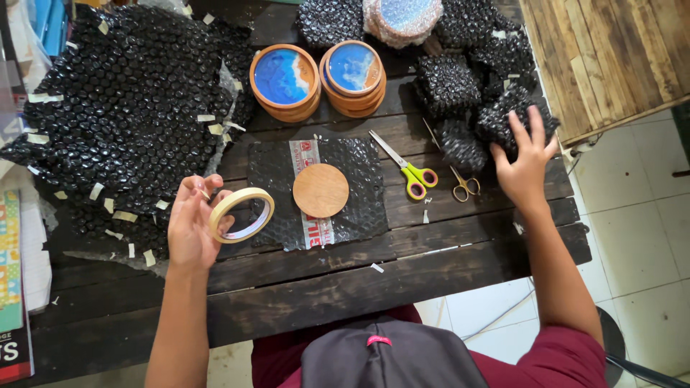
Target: The person packages small circular handcraft items by cutting adhesive tape with shears and applying it to black bubble wrap around the objects.
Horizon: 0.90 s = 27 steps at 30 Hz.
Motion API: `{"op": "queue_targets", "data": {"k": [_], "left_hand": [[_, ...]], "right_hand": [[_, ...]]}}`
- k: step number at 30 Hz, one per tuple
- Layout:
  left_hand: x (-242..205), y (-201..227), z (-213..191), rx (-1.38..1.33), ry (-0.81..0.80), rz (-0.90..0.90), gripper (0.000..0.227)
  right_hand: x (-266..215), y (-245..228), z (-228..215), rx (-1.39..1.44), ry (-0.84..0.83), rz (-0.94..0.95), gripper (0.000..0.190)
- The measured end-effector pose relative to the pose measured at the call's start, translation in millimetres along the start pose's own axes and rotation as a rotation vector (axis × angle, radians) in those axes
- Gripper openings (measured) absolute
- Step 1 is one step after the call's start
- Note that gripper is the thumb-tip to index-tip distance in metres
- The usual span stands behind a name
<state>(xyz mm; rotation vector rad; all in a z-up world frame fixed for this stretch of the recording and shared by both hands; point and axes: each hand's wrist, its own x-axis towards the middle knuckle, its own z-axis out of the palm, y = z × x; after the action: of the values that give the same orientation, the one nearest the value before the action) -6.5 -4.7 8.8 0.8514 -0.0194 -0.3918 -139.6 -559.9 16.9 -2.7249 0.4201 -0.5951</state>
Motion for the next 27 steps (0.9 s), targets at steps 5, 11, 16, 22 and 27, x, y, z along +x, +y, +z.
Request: {"op": "queue_targets", "data": {"k": [5,11,16,22,27], "left_hand": [[0.2,-2.1,-1.0,-0.013,0.009,-0.002,0.006],[1.5,-2.1,-3.4,-0.006,0.021,0.008,0.008],[1.9,-1.0,-3.7,-0.005,0.014,0.011,0.007],[1.8,-2.3,-5.5,-0.020,0.039,-0.012,0.006],[1.9,-2.1,-3.7,-0.028,0.025,-0.012,0.005]], "right_hand": [[-9.9,-16.4,4.0,-0.017,0.095,-0.037,0.054],[-3.7,-45.6,-6.9,-0.129,0.216,-0.125,0.050],[5.8,-27.8,-6.4,-0.140,0.249,-0.125,0.044],[11.3,-45.3,-20.2,0.286,0.418,-0.023,0.038],[-2.5,-59.2,-7.7,0.071,0.264,-0.226,0.042]]}}
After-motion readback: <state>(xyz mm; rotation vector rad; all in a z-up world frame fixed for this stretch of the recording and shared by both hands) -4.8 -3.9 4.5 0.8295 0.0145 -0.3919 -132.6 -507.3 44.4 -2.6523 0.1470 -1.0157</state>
